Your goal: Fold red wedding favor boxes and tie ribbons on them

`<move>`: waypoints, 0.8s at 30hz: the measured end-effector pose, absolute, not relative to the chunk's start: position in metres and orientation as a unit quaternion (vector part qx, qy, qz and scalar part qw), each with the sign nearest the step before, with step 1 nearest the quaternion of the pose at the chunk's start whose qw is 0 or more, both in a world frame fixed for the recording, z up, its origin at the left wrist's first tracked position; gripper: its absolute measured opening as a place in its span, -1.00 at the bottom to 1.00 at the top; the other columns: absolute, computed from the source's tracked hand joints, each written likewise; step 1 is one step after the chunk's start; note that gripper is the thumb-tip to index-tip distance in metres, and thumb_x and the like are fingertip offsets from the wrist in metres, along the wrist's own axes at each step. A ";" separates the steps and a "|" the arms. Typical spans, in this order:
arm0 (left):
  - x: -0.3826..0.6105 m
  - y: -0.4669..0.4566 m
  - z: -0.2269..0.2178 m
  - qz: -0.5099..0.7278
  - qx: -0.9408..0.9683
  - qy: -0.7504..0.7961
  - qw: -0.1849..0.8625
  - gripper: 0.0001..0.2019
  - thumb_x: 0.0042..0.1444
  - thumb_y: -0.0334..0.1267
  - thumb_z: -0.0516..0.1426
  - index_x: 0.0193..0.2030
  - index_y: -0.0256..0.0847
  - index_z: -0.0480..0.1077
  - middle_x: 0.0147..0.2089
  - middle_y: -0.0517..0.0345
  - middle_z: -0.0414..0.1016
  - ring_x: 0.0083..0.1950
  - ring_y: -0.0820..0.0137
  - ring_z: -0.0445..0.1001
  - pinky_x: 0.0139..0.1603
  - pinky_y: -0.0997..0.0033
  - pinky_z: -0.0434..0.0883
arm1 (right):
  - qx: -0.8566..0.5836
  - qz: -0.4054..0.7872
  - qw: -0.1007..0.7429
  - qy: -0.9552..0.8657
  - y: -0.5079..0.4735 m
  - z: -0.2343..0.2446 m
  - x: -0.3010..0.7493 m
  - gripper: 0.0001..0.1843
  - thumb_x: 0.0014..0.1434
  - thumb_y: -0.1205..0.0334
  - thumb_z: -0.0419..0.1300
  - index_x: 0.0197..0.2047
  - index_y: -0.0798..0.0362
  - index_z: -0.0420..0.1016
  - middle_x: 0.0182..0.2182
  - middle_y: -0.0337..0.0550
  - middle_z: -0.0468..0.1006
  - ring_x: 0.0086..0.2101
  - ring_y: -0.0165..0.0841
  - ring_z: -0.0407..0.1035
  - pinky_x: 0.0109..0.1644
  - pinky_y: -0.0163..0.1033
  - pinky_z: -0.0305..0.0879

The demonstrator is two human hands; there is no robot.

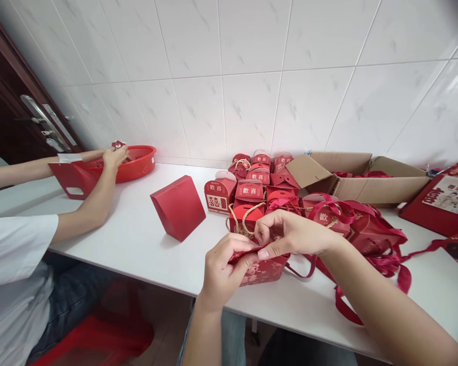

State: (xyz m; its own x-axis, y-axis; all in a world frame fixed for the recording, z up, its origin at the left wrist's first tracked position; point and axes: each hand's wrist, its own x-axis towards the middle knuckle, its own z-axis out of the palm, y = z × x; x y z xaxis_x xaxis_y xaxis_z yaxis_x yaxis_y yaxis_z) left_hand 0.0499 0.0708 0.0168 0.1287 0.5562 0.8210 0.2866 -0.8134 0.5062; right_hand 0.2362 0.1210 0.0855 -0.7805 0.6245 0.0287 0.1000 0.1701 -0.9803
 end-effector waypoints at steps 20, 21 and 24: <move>0.050 0.060 0.025 0.770 0.494 0.402 0.041 -0.83 0.03 -0.41 0.30 -0.34 -0.19 0.37 -0.35 0.25 0.44 -0.31 0.50 0.47 -0.26 0.53 0.43 | -0.352 0.467 0.216 -0.782 0.107 0.108 0.254 -0.60 0.28 -0.08 0.12 0.07 -0.02 0.31 -0.08 -0.13 0.46 -0.14 -0.34 0.37 -0.13 -0.25 0.35; 0.050 0.060 0.024 0.777 0.480 0.404 0.054 -0.83 0.03 -0.38 0.30 -0.34 -0.19 0.37 -0.34 0.25 0.44 -0.31 0.50 0.46 -0.26 0.52 0.42 | -0.336 0.470 0.222 -0.785 0.108 0.108 0.254 -0.60 0.27 -0.02 0.14 0.10 -0.03 0.29 -0.06 -0.13 0.46 -0.13 -0.34 0.38 -0.14 -0.25 0.37; 0.051 0.061 0.022 0.791 0.445 0.411 0.084 -0.81 0.00 -0.31 0.32 -0.36 -0.19 0.36 -0.34 0.25 0.43 -0.33 0.50 0.45 -0.30 0.53 0.41 | -0.335 0.436 0.214 -0.807 0.109 0.109 0.256 -0.71 0.26 0.13 0.15 0.03 0.00 0.38 -0.12 -0.14 0.48 -0.17 -0.35 0.40 -0.15 -0.25 0.37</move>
